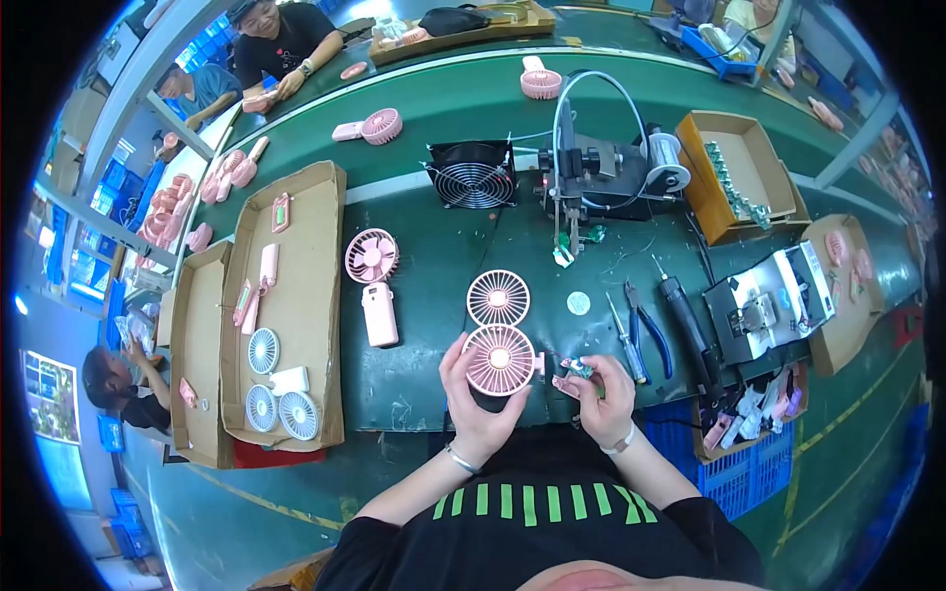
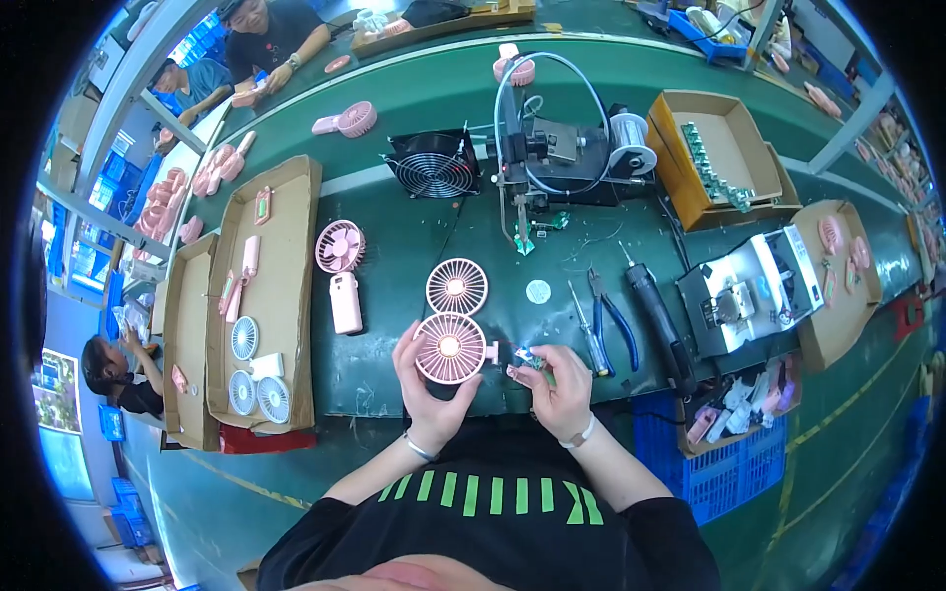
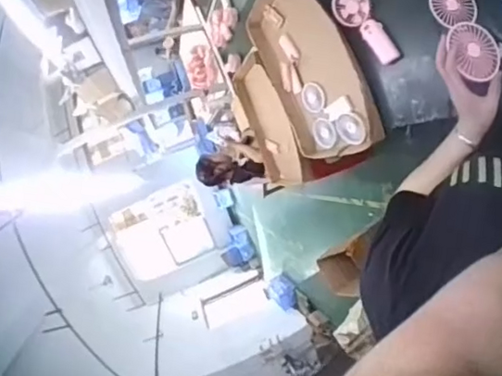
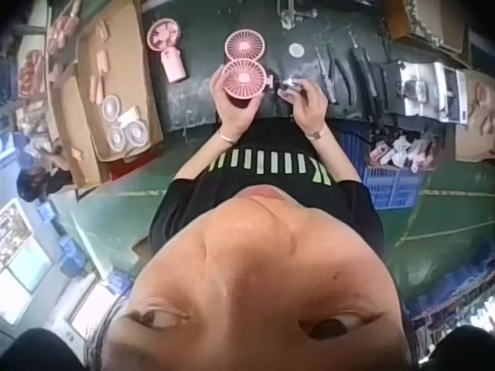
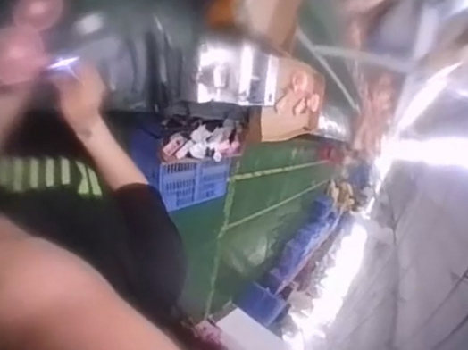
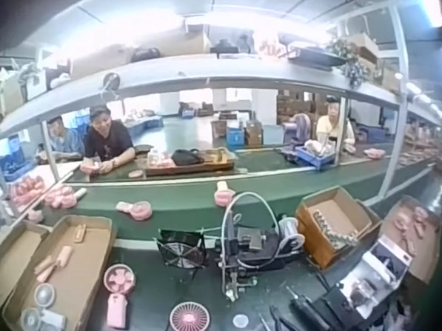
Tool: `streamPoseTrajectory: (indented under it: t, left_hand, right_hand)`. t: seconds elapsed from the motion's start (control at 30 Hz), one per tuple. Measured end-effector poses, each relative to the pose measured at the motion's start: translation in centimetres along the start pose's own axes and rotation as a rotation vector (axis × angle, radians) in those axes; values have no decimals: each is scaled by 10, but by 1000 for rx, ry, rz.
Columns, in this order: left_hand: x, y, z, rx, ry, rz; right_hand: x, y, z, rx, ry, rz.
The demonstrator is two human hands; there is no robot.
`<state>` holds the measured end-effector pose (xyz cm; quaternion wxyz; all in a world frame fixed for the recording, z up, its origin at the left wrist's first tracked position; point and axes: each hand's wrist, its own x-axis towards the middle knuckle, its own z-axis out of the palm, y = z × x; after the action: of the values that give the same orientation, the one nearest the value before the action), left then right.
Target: The person assembles portable electric fans by placing batteries and circuit boards into the handle housings, snapping the casings together, and securing screws using an electric screwdriver. The person then tests the fans and electronic components by hand.
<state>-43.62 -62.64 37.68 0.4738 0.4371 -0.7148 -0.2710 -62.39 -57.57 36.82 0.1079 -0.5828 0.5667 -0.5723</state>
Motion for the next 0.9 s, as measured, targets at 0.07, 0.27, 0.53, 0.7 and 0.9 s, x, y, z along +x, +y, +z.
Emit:
streamPoseTrajectory:
  t: [0.07,0.27,0.53,0.7,0.9]
  left_hand:
    - [2,1,2,9,-8,-2]
    - [3,0,1,-20,59,34]
    - [-9,-3,-4,-48,114,169]
    - [-9,-7,-3,-4,116,215]
    - [-3,-8,4,-34,130,310]
  right_hand:
    - [1,0,-2,16,0,29]
    - [7,-4,-2,-27,35,-21]
    - [-4,-3,-1,37,96,-57]
    - [-6,7,-2,32,105,-108]
    - [-4,16,-6,98,94,-112]
